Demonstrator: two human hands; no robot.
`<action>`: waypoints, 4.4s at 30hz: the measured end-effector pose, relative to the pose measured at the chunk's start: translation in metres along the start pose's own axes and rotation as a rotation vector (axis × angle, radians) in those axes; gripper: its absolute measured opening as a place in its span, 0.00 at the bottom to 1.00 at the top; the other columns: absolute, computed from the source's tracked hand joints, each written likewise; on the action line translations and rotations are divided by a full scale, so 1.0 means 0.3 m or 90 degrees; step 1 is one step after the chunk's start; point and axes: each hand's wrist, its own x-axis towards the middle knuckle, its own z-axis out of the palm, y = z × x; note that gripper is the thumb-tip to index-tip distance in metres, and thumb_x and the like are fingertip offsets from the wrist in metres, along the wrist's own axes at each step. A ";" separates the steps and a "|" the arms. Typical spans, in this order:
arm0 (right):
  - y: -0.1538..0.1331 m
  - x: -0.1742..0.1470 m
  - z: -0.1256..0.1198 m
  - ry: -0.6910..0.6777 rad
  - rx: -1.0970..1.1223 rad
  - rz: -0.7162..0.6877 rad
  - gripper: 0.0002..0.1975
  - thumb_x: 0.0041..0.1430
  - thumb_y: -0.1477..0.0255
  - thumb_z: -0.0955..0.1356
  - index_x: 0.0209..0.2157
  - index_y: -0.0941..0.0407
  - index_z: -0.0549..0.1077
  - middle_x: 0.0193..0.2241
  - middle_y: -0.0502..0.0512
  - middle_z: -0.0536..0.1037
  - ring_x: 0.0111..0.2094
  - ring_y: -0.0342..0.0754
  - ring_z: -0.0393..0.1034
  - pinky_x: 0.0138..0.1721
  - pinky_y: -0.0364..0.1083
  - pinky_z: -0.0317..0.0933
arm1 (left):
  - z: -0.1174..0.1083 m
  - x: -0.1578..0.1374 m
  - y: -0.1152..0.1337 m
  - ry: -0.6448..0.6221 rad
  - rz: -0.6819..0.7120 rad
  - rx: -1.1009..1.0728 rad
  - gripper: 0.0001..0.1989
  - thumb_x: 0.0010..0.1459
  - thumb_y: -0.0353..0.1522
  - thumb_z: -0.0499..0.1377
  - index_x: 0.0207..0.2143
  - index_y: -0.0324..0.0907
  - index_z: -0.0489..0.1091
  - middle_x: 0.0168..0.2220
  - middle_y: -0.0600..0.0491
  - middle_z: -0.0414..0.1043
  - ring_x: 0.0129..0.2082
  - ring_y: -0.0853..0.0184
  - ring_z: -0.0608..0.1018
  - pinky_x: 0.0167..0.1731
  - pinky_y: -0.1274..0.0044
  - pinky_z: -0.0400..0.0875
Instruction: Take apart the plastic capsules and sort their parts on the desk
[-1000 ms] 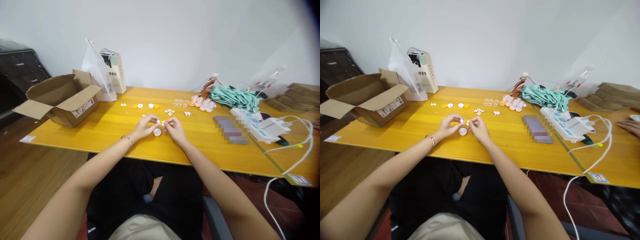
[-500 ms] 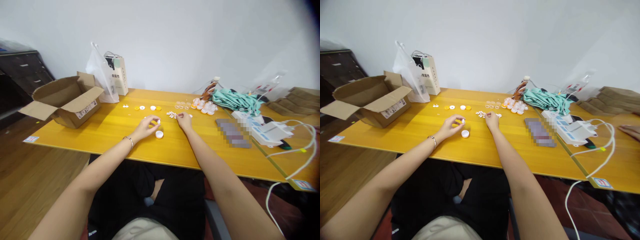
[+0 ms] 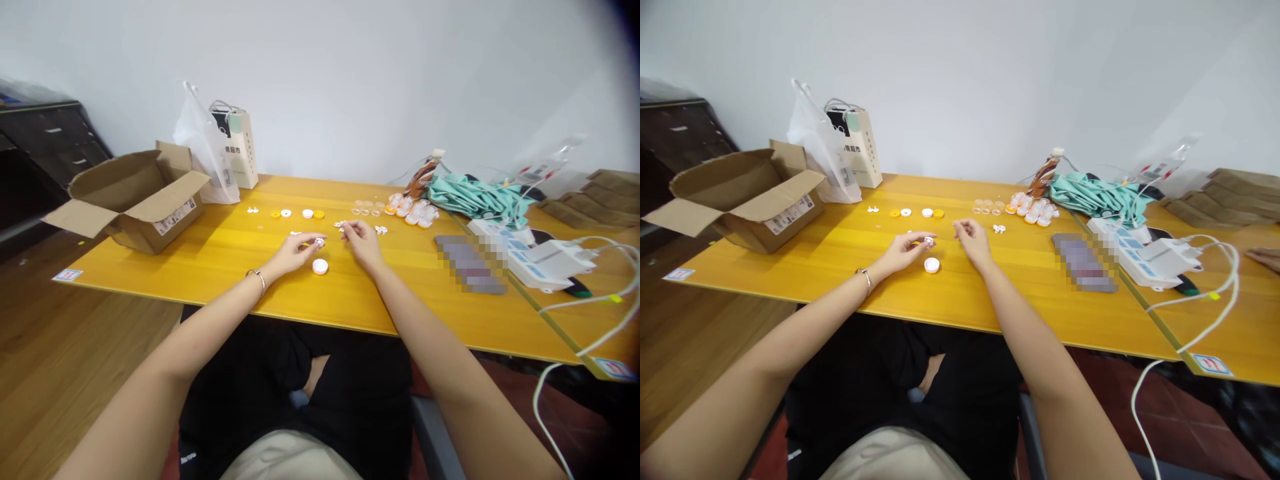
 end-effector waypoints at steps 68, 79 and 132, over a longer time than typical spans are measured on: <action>-0.128 -0.099 0.038 -0.224 0.062 0.107 0.07 0.42 0.72 0.70 0.26 0.60 0.76 0.21 0.52 0.78 0.23 0.42 0.71 0.28 0.40 0.65 | -0.074 0.062 0.004 -0.159 0.387 0.446 0.09 0.60 0.35 0.51 0.34 0.39 0.65 0.28 0.51 0.67 0.27 0.70 0.70 0.28 0.80 0.65; -0.106 -0.118 0.062 -0.228 -0.053 0.024 0.08 0.44 0.71 0.68 0.25 0.60 0.76 0.24 0.53 0.79 0.26 0.45 0.73 0.27 0.40 0.63 | -0.056 0.007 -0.002 -0.135 0.328 0.454 0.07 0.59 0.33 0.51 0.30 0.39 0.63 0.27 0.53 0.64 0.26 0.70 0.68 0.28 0.79 0.63; -0.156 -0.151 0.065 -0.190 0.222 0.154 0.20 0.44 0.54 0.70 0.26 0.59 0.75 0.24 0.55 0.79 0.24 0.43 0.74 0.32 0.41 0.70 | -0.061 -0.026 0.016 -0.031 0.164 0.170 0.07 0.55 0.33 0.57 0.36 0.38 0.67 0.35 0.50 0.72 0.34 0.70 0.76 0.34 0.77 0.74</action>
